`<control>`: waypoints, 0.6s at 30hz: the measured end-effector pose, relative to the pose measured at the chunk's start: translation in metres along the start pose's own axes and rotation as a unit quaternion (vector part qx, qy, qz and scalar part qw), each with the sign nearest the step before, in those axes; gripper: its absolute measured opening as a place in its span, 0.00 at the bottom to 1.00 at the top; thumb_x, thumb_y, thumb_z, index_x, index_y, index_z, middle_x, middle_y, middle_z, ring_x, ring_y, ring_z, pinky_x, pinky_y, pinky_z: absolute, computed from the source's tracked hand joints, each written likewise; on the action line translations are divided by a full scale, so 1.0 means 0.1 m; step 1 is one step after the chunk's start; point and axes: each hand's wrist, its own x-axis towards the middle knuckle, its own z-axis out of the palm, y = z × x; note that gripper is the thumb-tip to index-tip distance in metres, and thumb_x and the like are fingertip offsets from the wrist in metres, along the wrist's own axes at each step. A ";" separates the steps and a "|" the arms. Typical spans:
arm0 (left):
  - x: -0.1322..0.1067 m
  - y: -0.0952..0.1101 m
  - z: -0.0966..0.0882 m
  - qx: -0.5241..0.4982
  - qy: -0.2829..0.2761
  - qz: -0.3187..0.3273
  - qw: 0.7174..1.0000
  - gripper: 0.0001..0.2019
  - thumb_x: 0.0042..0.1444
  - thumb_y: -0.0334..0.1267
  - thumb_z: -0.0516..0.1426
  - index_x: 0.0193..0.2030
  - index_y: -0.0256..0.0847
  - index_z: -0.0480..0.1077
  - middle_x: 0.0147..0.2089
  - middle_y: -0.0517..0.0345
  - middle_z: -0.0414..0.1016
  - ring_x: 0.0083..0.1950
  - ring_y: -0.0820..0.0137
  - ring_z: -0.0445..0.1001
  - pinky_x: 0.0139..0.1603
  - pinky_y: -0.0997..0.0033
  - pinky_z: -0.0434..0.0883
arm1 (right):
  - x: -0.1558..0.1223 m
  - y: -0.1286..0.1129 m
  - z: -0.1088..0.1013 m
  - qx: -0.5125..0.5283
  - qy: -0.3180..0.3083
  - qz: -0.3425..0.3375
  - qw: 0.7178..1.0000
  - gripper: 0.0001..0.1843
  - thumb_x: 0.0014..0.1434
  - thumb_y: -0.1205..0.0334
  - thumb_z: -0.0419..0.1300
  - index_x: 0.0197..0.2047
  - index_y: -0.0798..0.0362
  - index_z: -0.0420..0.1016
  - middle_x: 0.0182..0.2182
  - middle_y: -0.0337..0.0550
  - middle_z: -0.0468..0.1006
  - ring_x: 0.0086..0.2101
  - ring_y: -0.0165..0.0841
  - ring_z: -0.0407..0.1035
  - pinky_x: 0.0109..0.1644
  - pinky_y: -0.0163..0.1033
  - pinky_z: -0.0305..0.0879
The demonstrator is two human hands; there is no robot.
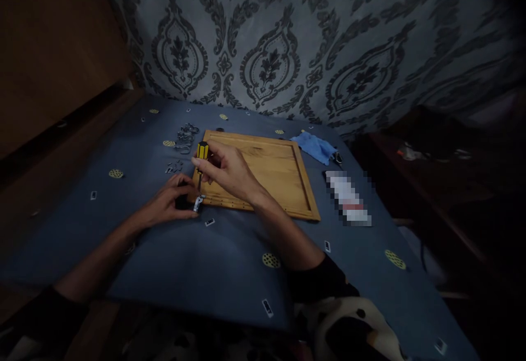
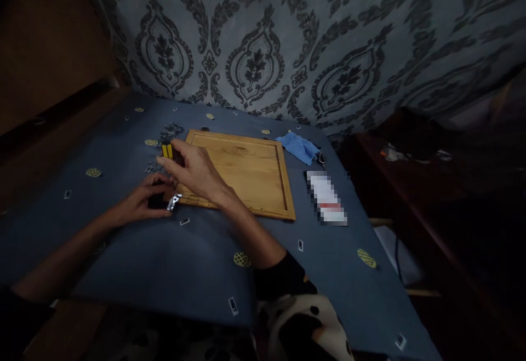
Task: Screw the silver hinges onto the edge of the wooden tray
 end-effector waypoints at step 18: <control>0.01 0.06 -0.03 0.004 -0.007 -0.007 1.000 0.20 0.58 0.58 0.69 0.50 0.48 0.81 0.56 0.53 0.72 0.60 0.55 0.69 0.67 0.52 0.69 | -0.01 0.04 0.03 0.044 -0.033 -0.008 0.998 0.15 0.71 0.54 0.62 0.34 0.50 0.65 0.28 0.34 0.71 0.28 0.29 0.66 0.33 0.35 0.64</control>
